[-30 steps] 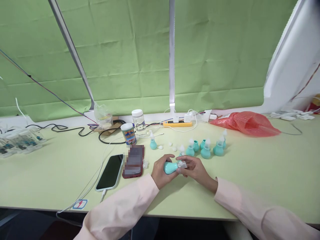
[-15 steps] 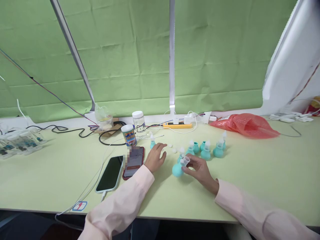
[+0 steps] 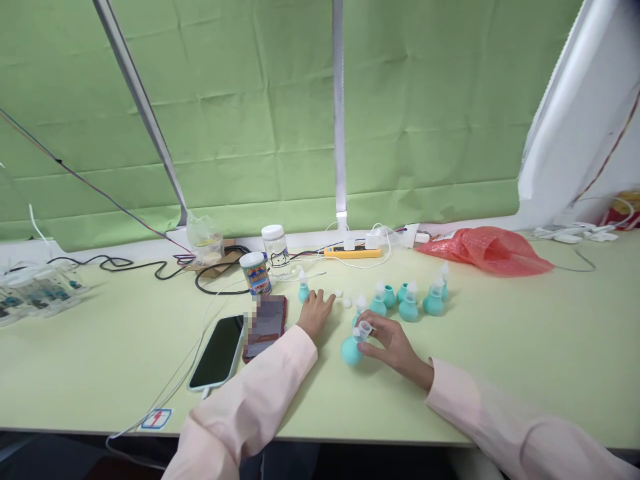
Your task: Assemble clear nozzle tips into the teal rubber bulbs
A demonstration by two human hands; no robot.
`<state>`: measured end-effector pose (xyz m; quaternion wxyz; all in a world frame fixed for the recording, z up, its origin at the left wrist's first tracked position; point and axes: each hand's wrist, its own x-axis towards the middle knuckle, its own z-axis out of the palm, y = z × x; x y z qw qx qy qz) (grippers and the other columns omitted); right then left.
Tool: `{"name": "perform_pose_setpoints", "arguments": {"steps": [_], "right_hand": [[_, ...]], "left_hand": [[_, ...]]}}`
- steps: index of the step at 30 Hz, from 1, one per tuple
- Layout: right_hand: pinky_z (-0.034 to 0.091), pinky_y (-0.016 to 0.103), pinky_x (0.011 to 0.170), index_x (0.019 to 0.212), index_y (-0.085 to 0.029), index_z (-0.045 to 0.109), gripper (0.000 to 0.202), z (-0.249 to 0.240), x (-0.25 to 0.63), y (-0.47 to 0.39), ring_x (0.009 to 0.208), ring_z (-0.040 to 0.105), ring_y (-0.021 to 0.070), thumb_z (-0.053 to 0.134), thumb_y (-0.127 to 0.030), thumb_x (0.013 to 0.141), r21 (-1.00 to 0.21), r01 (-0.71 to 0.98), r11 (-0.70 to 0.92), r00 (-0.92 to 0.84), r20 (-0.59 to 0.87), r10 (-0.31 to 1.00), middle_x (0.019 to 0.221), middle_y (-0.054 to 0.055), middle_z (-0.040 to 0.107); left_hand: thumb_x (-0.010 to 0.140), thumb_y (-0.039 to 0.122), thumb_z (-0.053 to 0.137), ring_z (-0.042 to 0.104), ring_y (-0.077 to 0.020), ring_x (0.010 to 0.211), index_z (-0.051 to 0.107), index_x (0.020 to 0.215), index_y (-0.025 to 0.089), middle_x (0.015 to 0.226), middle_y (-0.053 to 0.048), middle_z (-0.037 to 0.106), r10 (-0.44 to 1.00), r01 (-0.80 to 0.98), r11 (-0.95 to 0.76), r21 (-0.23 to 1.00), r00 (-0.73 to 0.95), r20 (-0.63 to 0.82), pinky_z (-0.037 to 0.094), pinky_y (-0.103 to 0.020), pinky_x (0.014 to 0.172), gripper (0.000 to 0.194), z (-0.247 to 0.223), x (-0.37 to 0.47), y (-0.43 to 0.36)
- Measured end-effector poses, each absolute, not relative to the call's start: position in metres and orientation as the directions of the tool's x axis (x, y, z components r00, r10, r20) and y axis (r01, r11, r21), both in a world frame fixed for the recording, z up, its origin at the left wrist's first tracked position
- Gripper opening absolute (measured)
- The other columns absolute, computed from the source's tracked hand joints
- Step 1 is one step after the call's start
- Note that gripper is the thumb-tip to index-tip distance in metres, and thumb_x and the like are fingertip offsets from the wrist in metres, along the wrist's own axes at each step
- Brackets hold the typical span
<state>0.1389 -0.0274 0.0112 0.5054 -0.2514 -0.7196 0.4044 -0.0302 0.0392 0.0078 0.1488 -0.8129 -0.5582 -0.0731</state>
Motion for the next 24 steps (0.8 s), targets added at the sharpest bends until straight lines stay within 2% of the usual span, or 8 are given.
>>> {"name": "perform_pose_setpoints", "arguments": {"steps": [4, 8, 10, 12, 15, 17, 20, 24], "right_hand": [[0.042, 0.028, 0.065, 0.073, -0.017, 0.046, 0.018, 0.014, 0.140, -0.031, 0.076, 0.049, 0.0161, 0.055, -0.030, 0.064, -0.867, -0.075, 0.493, -0.429, 0.475, 0.769, 0.081, 0.006, 0.049], [0.042, 0.030, 0.065, 0.069, -0.018, 0.037, 0.022, 0.012, 0.140, -0.032, 0.074, 0.053, 0.0170, 0.055, -0.031, 0.066, -0.906, -0.123, 0.406, -0.481, 0.412, 0.774, 0.072, 0.005, 0.054], [0.042, 0.030, 0.063, 0.070, -0.018, 0.036, 0.023, 0.010, 0.140, -0.031, 0.072, 0.054, 0.0168, 0.054, -0.032, 0.067, -0.917, -0.119, 0.382, -0.508, 0.386, 0.770, 0.071, 0.005, 0.055], [0.042, 0.030, 0.063, 0.071, -0.018, 0.037, 0.022, 0.010, 0.139, -0.031, 0.070, 0.054, 0.0160, 0.052, -0.033, 0.068, -0.919, -0.105, 0.380, -0.519, 0.377, 0.768, 0.070, 0.005, 0.055], [0.041, 0.027, 0.062, 0.073, -0.017, 0.041, 0.019, 0.010, 0.138, -0.031, 0.067, 0.054, 0.0142, 0.049, -0.034, 0.071, -0.904, -0.040, 0.426, -0.481, 0.391, 0.785, 0.069, 0.003, 0.055], [0.040, 0.026, 0.062, 0.075, -0.017, 0.043, 0.017, 0.011, 0.138, -0.031, 0.066, 0.052, 0.0134, 0.048, -0.033, 0.071, -0.884, 0.026, 0.468, -0.429, 0.413, 0.804, 0.068, 0.002, 0.054], [0.039, 0.024, 0.059, 0.077, -0.017, 0.044, 0.015, 0.009, 0.137, -0.032, 0.061, 0.050, 0.0118, 0.046, -0.031, 0.073, -0.858, 0.082, 0.507, -0.365, 0.447, 0.817, 0.065, 0.000, 0.052], [0.038, 0.023, 0.052, 0.081, -0.019, 0.041, 0.013, 0.005, 0.137, -0.033, 0.051, 0.046, 0.0097, 0.045, -0.028, 0.073, -0.845, 0.090, 0.527, -0.318, 0.477, 0.819, 0.058, -0.002, 0.048]], "left_hand": [[0.066, -0.002, 0.036, 0.042, -0.0215, 0.087, 0.037, 0.105, 0.019, 0.094, -0.010, 0.041, 0.897, 0.930, -0.326, -0.167, 0.361, 0.256, 0.039, -0.032, 0.067, 0.044, 0.008, -0.027, 0.036], [0.063, -0.005, 0.036, 0.046, -0.0191, 0.081, 0.040, 0.103, 0.020, 0.093, -0.009, 0.042, 0.904, 0.934, -0.350, -0.073, 0.358, 0.235, 0.042, -0.028, 0.059, 0.048, 0.004, -0.026, 0.036], [0.061, -0.005, 0.037, 0.048, -0.0184, 0.081, 0.043, 0.101, 0.019, 0.094, -0.008, 0.043, 0.893, 0.923, -0.382, 0.047, 0.356, 0.276, 0.043, -0.028, 0.061, 0.047, 0.004, -0.027, 0.037], [0.061, -0.002, 0.040, 0.049, -0.0160, 0.079, 0.045, 0.101, 0.019, 0.098, -0.008, 0.043, 0.882, 0.866, -0.419, 0.273, 0.318, 0.347, 0.043, -0.028, 0.064, 0.045, 0.007, -0.028, 0.036], [0.063, 0.008, 0.048, 0.052, -0.0146, 0.076, 0.048, 0.098, 0.014, 0.093, -0.008, 0.051, 0.907, 0.551, -0.418, 0.722, 0.207, 0.367, 0.045, -0.029, 0.066, 0.036, 0.018, -0.029, 0.029], [0.062, 0.015, 0.054, 0.054, -0.0161, 0.076, 0.051, 0.093, 0.010, 0.084, -0.009, 0.057, 0.934, 0.218, -0.333, 0.917, 0.212, 0.288, 0.044, -0.031, 0.070, 0.032, 0.026, -0.029, 0.020], [0.058, 0.017, 0.061, 0.056, -0.0182, 0.078, 0.054, 0.087, 0.010, 0.082, -0.008, 0.060, 0.937, -0.193, -0.123, 0.974, 0.300, 0.178, 0.042, -0.034, 0.075, 0.031, 0.032, -0.029, 0.007], [0.055, 0.014, 0.064, 0.058, -0.0181, 0.074, 0.054, 0.072, 0.010, 0.075, -0.006, 0.062, 0.936, -0.397, 0.043, 0.917, 0.338, 0.102, 0.042, -0.033, 0.073, 0.020, 0.031, -0.028, 0.000]]}}
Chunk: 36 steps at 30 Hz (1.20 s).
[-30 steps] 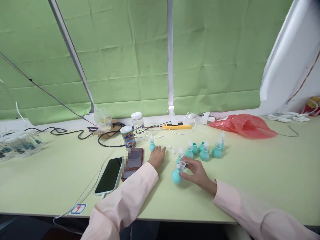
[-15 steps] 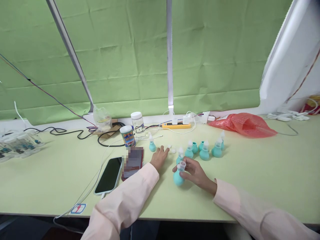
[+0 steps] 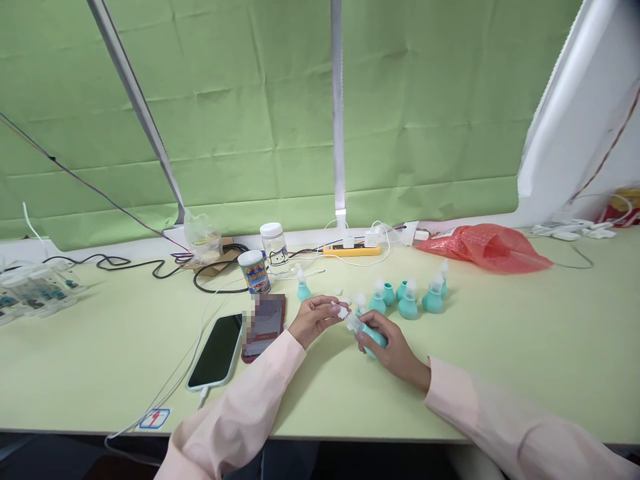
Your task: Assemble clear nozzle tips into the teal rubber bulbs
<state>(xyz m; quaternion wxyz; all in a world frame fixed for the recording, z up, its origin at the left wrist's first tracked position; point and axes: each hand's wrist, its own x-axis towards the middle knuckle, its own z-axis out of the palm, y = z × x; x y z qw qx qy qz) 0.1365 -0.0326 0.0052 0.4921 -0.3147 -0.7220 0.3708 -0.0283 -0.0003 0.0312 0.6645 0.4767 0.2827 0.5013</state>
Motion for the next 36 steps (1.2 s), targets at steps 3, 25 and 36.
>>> {"name": "perform_pose_setpoints", "arguments": {"steps": [3, 25, 36], "right_hand": [[0.037, 0.022, 0.050, 0.081, -0.019, 0.041, 0.013, 0.004, 0.136, -0.033, 0.050, 0.044, 0.0096, 0.046, -0.027, 0.072, -0.828, 0.133, 0.545, -0.293, 0.493, 0.819, 0.059, -0.002, 0.047], [0.040, 0.022, 0.052, 0.079, -0.017, 0.048, 0.014, 0.005, 0.139, -0.031, 0.058, 0.051, 0.0120, 0.049, -0.026, 0.068, -0.717, 0.298, 0.631, -0.208, 0.596, 0.776, 0.068, 0.002, 0.054], [0.042, 0.025, 0.058, 0.081, -0.018, 0.050, 0.015, 0.003, 0.142, -0.033, 0.063, 0.054, 0.0137, 0.051, -0.023, 0.067, -0.483, 0.453, 0.750, -0.262, 0.732, 0.629, 0.072, 0.003, 0.058]], "left_hand": [[0.054, 0.013, 0.064, 0.058, -0.0180, 0.072, 0.054, 0.069, 0.010, 0.073, -0.006, 0.063, 0.939, -0.411, 0.053, 0.910, 0.331, 0.095, 0.044, -0.031, 0.070, 0.019, 0.029, -0.028, 0.000], [0.057, 0.025, 0.063, 0.055, -0.0108, 0.055, 0.061, 0.077, 0.008, 0.057, -0.002, 0.059, 0.936, -0.236, -0.038, 0.971, 0.331, 0.117, 0.048, -0.033, 0.063, 0.027, 0.030, -0.023, -0.006], [0.058, 0.028, 0.061, 0.046, -0.0066, 0.040, 0.059, 0.077, 0.006, 0.045, 0.001, 0.050, 0.870, -0.010, -0.050, 0.999, 0.491, 0.049, 0.045, -0.023, 0.038, 0.029, 0.038, -0.035, -0.004]]}}
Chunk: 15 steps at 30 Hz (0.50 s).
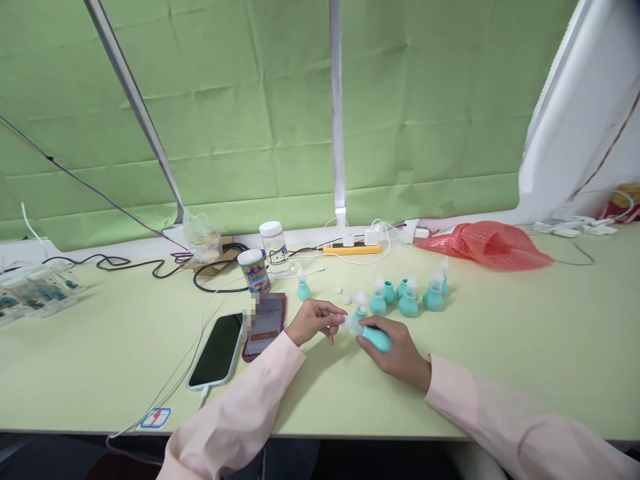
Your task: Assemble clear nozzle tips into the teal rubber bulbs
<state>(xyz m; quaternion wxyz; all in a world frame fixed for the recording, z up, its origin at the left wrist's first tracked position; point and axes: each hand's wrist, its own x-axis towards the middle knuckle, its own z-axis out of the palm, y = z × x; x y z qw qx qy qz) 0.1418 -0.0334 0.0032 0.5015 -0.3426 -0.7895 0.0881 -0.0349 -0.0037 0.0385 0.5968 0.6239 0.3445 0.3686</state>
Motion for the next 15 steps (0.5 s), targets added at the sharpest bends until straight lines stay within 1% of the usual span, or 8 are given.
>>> {"name": "perform_pose_setpoints", "arguments": {"steps": [4, 7, 10, 13, 15], "right_hand": [[0.042, 0.024, 0.055, 0.084, -0.017, 0.050, 0.017, -0.0019, 0.1443, -0.0294, 0.061, 0.054, 0.0133, 0.050, -0.021, 0.067, -0.321, 0.516, 0.794, -0.299, 0.802, 0.518, 0.069, 0.003, 0.058], [0.041, 0.024, 0.052, 0.087, -0.016, 0.049, 0.020, -0.0049, 0.1466, -0.0261, 0.059, 0.054, 0.0131, 0.050, -0.020, 0.068, -0.202, 0.541, 0.817, -0.364, 0.819, 0.444, 0.067, 0.004, 0.057], [0.041, 0.024, 0.051, 0.090, -0.016, 0.049, 0.022, -0.0061, 0.1488, -0.0242, 0.061, 0.054, 0.0137, 0.050, -0.018, 0.068, -0.104, 0.562, 0.821, -0.418, 0.820, 0.391, 0.069, 0.005, 0.057], [0.041, 0.024, 0.050, 0.091, -0.017, 0.049, 0.024, -0.0062, 0.1505, -0.0233, 0.062, 0.054, 0.0141, 0.051, -0.018, 0.067, -0.035, 0.570, 0.821, -0.452, 0.821, 0.348, 0.071, 0.005, 0.058], [0.041, 0.024, 0.050, 0.091, -0.017, 0.049, 0.024, -0.0062, 0.1510, -0.0232, 0.063, 0.054, 0.0139, 0.052, -0.018, 0.067, -0.037, 0.553, 0.833, -0.446, 0.831, 0.333, 0.071, 0.005, 0.058]], "left_hand": [[0.058, 0.030, 0.061, 0.049, -0.0083, 0.046, 0.058, 0.078, 0.007, 0.049, 0.000, 0.052, 0.861, 0.021, -0.043, 0.999, 0.507, 0.027, 0.047, -0.024, 0.041, 0.031, 0.0390, -0.0344, -0.0045], [0.056, 0.030, 0.062, 0.049, -0.0081, 0.046, 0.058, 0.078, 0.006, 0.049, 0.000, 0.052, 0.854, 0.042, -0.037, 0.998, 0.520, 0.010, 0.047, -0.024, 0.040, 0.033, 0.0384, -0.0354, -0.0041], [0.053, 0.029, 0.064, 0.049, -0.0079, 0.044, 0.058, 0.076, 0.006, 0.049, 0.000, 0.052, 0.854, 0.038, -0.039, 0.999, 0.521, 0.013, 0.046, -0.022, 0.038, 0.033, 0.0376, -0.0357, -0.0043], [0.052, 0.028, 0.065, 0.050, -0.0084, 0.043, 0.057, 0.073, 0.006, 0.049, 0.000, 0.054, 0.856, 0.022, -0.037, 0.999, 0.517, 0.020, 0.047, -0.023, 0.040, 0.031, 0.0371, -0.0353, -0.0055], [0.052, 0.027, 0.065, 0.053, -0.0096, 0.045, 0.056, 0.072, 0.006, 0.051, -0.002, 0.057, 0.847, 0.010, -0.019, 1.000, 0.532, 0.011, 0.048, -0.026, 0.046, 0.030, 0.0372, -0.0359, -0.0064]]}}
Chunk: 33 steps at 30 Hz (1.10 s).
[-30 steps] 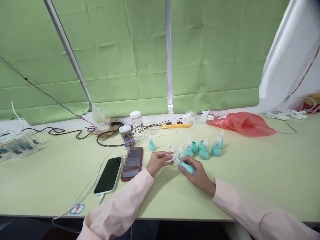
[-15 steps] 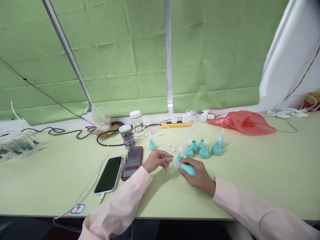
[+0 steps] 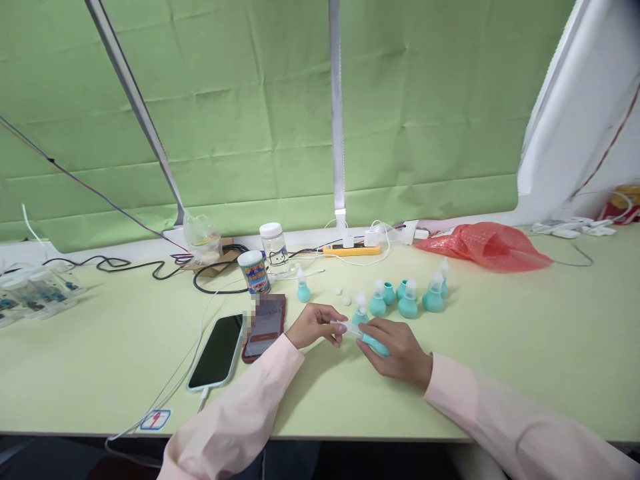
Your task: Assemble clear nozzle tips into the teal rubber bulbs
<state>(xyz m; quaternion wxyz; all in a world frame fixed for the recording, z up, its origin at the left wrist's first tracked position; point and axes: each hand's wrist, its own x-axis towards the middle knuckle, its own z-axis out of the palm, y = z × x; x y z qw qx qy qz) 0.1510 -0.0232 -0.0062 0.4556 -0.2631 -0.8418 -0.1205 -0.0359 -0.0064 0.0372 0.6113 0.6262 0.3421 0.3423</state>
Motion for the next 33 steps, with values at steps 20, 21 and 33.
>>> {"name": "perform_pose_setpoints", "arguments": {"steps": [20, 21, 33], "right_hand": [[0.044, 0.023, 0.049, 0.070, -0.015, 0.059, 0.018, 0.012, 0.145, -0.034, 0.056, 0.057, 0.0150, 0.058, -0.031, 0.061, -0.779, 0.256, 0.572, -0.254, 0.517, 0.818, 0.061, 0.003, 0.062], [0.044, 0.023, 0.047, 0.070, -0.015, 0.059, 0.018, 0.011, 0.144, -0.033, 0.054, 0.056, 0.0145, 0.058, -0.031, 0.060, -0.792, 0.250, 0.557, -0.269, 0.496, 0.826, 0.059, 0.003, 0.061], [0.039, 0.020, 0.038, 0.068, -0.014, 0.059, 0.019, 0.012, 0.143, -0.032, 0.043, 0.049, 0.0100, 0.059, -0.031, 0.059, -0.843, 0.217, 0.492, -0.266, 0.433, 0.861, 0.053, 0.001, 0.057]], "left_hand": [[0.054, 0.030, 0.065, 0.059, -0.0180, 0.057, 0.056, 0.081, 0.006, 0.061, -0.009, 0.063, 0.807, -0.051, 0.065, 0.997, 0.590, -0.022, 0.048, -0.030, 0.054, 0.038, 0.032, -0.040, -0.011], [0.054, 0.030, 0.065, 0.059, -0.0182, 0.058, 0.056, 0.081, 0.005, 0.061, -0.009, 0.063, 0.798, -0.038, 0.065, 0.997, 0.602, -0.029, 0.048, -0.030, 0.054, 0.038, 0.032, -0.040, -0.011], [0.055, 0.030, 0.064, 0.060, -0.0184, 0.057, 0.055, 0.080, 0.005, 0.060, -0.009, 0.063, 0.808, -0.057, 0.054, 0.997, 0.589, -0.010, 0.048, -0.031, 0.055, 0.036, 0.027, -0.038, -0.011]]}}
